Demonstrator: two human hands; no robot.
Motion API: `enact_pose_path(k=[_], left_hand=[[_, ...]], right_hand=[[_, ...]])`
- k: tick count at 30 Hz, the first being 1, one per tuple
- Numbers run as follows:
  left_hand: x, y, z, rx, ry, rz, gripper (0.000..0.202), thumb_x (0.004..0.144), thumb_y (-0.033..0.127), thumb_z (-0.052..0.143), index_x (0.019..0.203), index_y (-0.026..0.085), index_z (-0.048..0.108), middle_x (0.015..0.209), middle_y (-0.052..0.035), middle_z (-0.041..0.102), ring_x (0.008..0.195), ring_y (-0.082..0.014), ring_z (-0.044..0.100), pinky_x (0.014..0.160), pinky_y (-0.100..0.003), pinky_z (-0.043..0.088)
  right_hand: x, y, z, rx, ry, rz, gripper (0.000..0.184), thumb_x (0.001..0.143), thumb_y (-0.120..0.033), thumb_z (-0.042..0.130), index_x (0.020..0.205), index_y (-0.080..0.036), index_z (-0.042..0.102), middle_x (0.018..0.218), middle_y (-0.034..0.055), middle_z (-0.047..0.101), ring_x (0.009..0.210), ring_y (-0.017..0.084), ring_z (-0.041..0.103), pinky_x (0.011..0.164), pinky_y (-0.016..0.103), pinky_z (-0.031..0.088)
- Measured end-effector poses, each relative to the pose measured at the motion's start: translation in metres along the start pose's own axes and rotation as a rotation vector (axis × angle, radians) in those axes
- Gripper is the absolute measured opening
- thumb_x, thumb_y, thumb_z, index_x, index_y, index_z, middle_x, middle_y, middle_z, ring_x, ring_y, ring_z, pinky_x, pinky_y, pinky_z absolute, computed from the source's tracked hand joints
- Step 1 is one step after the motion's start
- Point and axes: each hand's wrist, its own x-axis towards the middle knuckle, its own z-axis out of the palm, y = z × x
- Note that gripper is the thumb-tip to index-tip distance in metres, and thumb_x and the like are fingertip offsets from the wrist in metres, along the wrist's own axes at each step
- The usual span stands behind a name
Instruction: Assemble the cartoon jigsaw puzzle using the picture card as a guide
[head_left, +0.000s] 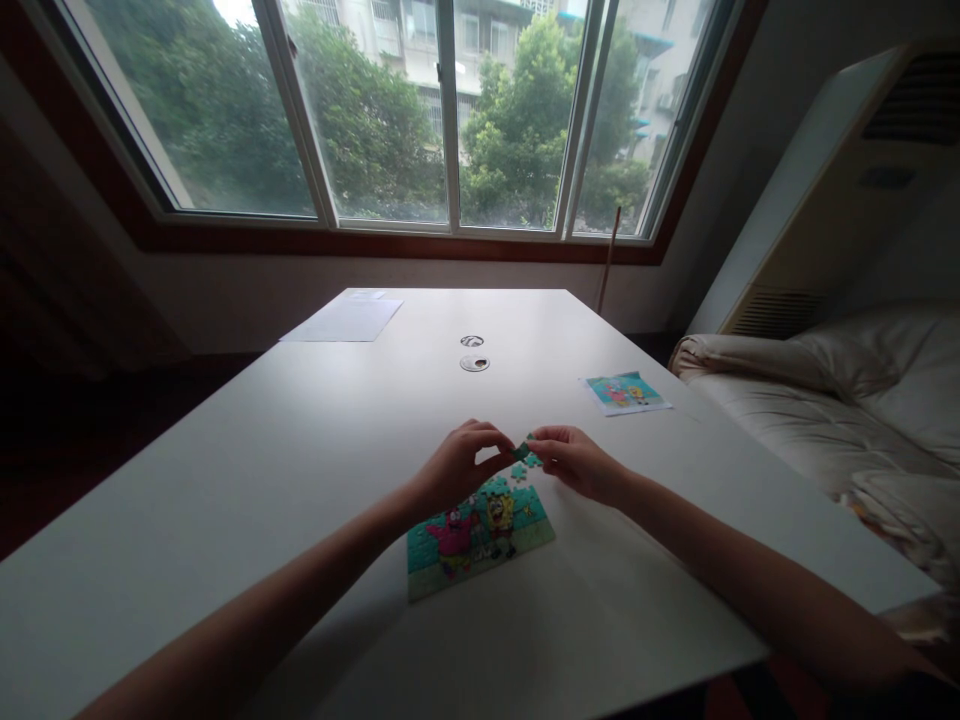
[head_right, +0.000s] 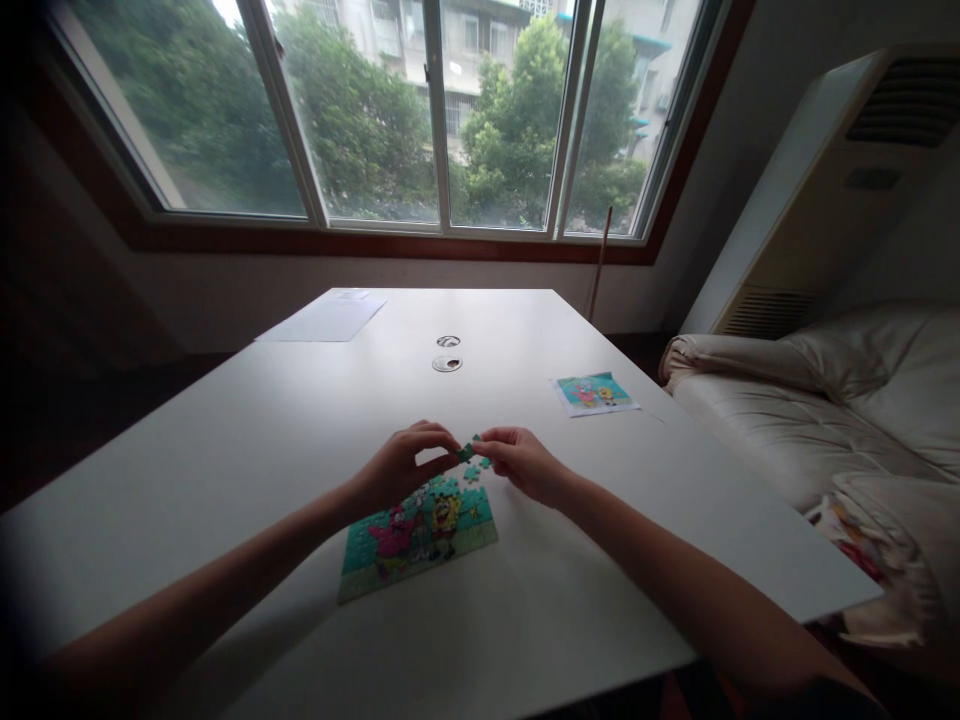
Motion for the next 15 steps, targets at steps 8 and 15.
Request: enact_pose_path(k=[8, 15], left_hand=[[-0.0026, 0.0001, -0.0007, 0.188, 0.07, 0.157, 0.012, 0.087, 0.029, 0.058, 0.089, 0.022, 0.067, 0.084, -0.0025, 0.065, 0.082, -0.0177, 0.052, 0.079, -0.032, 0.037], [-0.0057, -0.0003, -0.0011, 0.356, 0.133, 0.22, 0.015, 0.091, 0.028, 0.052, 0.087, 0.021, 0.065, 0.08, -0.0024, 0.064, 0.079, -0.0174, 0.051, 0.073, -0.031, 0.036]], right_hand=[[-0.0046, -0.0029, 0.0022, 0.284, -0.085, 0.171, 0.017, 0.059, -0.018, 0.077, 0.064, -0.013, 0.061, 0.056, -0.0046, 0.05, 0.049, 0.003, 0.037, 0.043, 0.015, 0.029], [-0.0037, -0.0036, 0.0036, 0.26, -0.035, 0.173, 0.017, 0.06, -0.018, 0.075, 0.066, -0.013, 0.06, 0.062, -0.0021, 0.059, 0.047, 0.002, 0.037, 0.041, 0.014, 0.028]])
